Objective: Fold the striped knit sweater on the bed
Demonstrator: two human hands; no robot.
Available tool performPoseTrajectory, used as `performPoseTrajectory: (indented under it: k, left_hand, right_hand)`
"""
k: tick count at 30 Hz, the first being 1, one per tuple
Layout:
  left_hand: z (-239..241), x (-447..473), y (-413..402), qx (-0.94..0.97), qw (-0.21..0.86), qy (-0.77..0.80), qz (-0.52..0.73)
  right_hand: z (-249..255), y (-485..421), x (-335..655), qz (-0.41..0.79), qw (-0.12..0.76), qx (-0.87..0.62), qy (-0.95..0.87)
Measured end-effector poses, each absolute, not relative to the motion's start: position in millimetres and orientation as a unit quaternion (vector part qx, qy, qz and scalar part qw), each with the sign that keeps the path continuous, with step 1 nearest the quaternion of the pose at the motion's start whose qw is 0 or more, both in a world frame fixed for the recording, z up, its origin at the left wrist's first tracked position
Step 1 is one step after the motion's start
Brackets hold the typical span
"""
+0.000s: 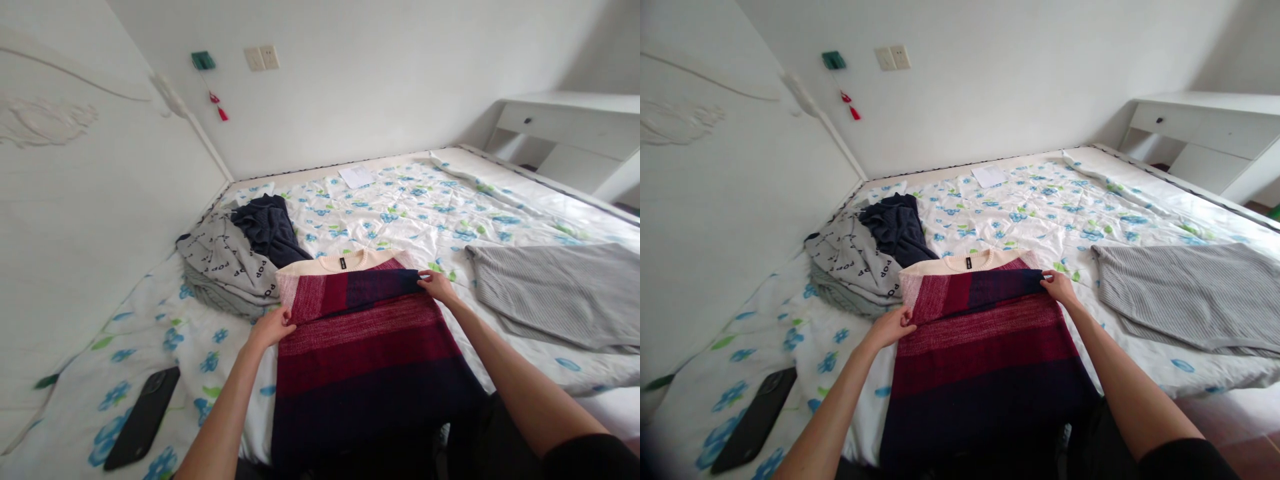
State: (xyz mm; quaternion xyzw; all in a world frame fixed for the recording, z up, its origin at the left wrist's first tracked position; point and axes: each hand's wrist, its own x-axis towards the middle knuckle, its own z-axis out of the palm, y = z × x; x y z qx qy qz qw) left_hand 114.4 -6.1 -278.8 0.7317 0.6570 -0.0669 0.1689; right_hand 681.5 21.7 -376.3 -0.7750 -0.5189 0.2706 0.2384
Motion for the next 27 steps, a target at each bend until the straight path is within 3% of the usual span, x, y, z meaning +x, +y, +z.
performPoseTrajectory:
  k: [11, 15, 27]
  left_hand:
    - [-268.8, 109.1, -7.0, 0.724, 0.109, 0.677, -0.080]
    - [-265.9, 96.1, -3.6, 0.701, 0.130, 0.696, -0.089]
    - [-289.4, 84.8, 3.2, 0.727, 0.207, 0.650, -0.078]
  right_hand:
    - [-369.7, 21.7, 693.1, 0.315, 0.247, -0.755, -0.519]
    - [-369.7, 19.8, 698.2, 0.361, 0.258, -0.722, -0.531]
    - [-370.9, 16.5, 693.3, 0.342, 0.265, -0.732, -0.526]
